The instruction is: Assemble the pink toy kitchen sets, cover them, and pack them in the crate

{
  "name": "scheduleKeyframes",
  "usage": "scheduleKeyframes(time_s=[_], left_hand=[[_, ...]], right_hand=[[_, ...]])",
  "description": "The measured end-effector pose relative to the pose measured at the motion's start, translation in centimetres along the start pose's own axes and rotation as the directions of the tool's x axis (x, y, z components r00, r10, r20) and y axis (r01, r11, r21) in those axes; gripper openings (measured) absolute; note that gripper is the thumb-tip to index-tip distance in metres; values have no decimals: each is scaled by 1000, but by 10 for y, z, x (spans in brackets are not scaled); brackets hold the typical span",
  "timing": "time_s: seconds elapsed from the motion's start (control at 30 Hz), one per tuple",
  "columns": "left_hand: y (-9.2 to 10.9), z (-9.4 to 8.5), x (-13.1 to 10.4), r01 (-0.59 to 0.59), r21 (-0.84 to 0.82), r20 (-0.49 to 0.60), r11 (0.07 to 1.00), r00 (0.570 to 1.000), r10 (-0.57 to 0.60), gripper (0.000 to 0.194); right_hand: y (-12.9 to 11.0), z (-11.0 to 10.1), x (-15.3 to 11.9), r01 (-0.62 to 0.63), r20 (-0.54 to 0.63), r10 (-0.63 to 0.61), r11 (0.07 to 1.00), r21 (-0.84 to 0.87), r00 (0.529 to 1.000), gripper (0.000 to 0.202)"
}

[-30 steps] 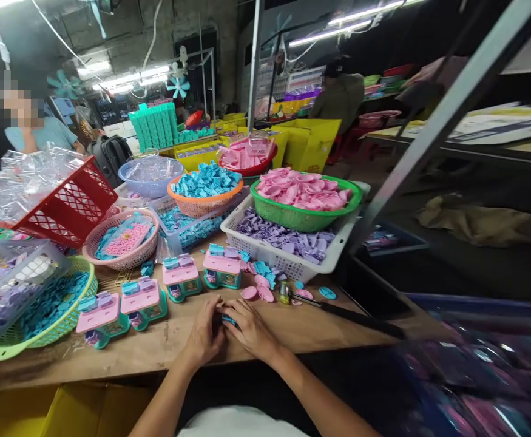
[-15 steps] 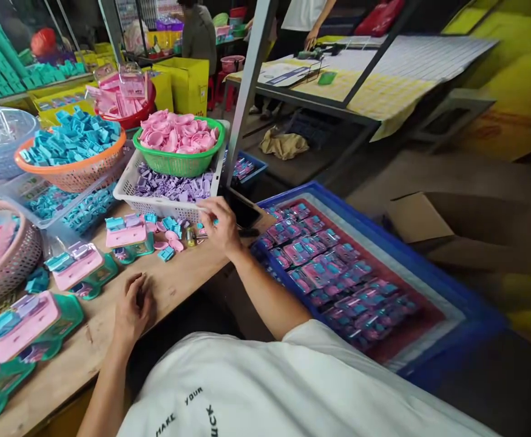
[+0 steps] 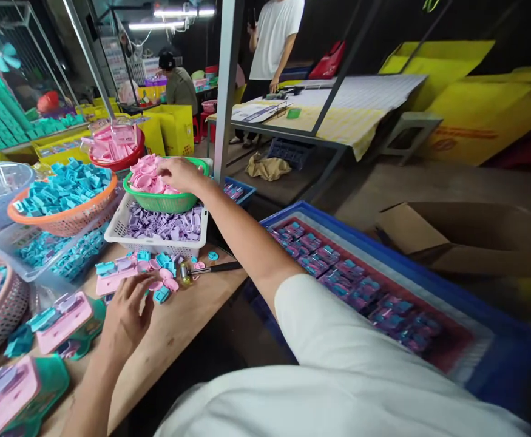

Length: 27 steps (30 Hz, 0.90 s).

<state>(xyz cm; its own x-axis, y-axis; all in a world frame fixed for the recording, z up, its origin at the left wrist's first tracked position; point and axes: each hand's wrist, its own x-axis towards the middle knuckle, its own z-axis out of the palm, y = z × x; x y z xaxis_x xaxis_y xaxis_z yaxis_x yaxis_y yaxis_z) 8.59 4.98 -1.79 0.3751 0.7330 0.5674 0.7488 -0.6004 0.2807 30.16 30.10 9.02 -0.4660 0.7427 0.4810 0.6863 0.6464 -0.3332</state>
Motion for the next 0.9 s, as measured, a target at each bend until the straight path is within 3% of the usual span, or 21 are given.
scheduleKeyframes(time_s=[0.1, 0.17, 0.23, 0.33, 0.43, 0.5, 0.53, 0.6, 0.67, 0.7, 0.73, 0.8, 0.9], left_hand=[[10, 22, -22, 19, -70, 106, 997, 994, -11, 28], [15, 32, -42, 80, -120, 193, 990, 980, -56, 25], [18, 33, -60, 145, -130, 282, 981, 954, -104, 22], [21, 21, -79, 234, -104, 355, 967, 917, -184, 23], [23, 7, -93, 369, -162, 300, 915, 902, -311, 23], [23, 5, -100, 490, -242, 232, 837, 867, -440, 19], [24, 6, -102, 558, -299, 213, 775, 830, -515, 18], [24, 13, -100, 673, -468, 209, 573, 715, -668, 23], [27, 23, -91, 677, -687, 275, 265, 580, -767, 38], [29, 28, -84, 618, -780, 324, 95, 529, -784, 46], [31, 33, -77, 534, -842, 380, -70, 497, -780, 53], [33, 39, -64, 366, -870, 481, -330, 483, -732, 54], [31, 43, -55, 238, -821, 566, -519, 456, -687, 43]], right_hand=[[4, 17, 28, 42, 272, -25, 998, -56, 962, 25], [4, 28, 32, 82, 343, -47, 993, -86, 938, 21], [7, 38, 30, 120, 331, -71, 984, -129, 941, 15], [16, 48, 27, 119, 265, -75, 981, -152, 961, 17], [26, 44, 25, 54, 139, -45, 996, -66, 989, 22], [27, 33, 18, 16, 21, -16, 1000, 11, 1000, 35], [25, 26, 13, 3, -29, -2, 999, 41, 1000, 45], [9, 16, -7, 20, -98, -10, 995, 102, 995, 56], [-19, 17, -41, 113, -122, -91, 976, 185, 988, 47], [-37, 24, -62, 180, -110, -158, 954, 239, 981, 39], [-55, 36, -86, 239, -83, -225, 929, 281, 971, 34], [-87, 67, -134, 345, 50, -384, 873, 345, 922, 32], [-113, 113, -187, 315, 207, -444, 832, 456, 872, 29]])
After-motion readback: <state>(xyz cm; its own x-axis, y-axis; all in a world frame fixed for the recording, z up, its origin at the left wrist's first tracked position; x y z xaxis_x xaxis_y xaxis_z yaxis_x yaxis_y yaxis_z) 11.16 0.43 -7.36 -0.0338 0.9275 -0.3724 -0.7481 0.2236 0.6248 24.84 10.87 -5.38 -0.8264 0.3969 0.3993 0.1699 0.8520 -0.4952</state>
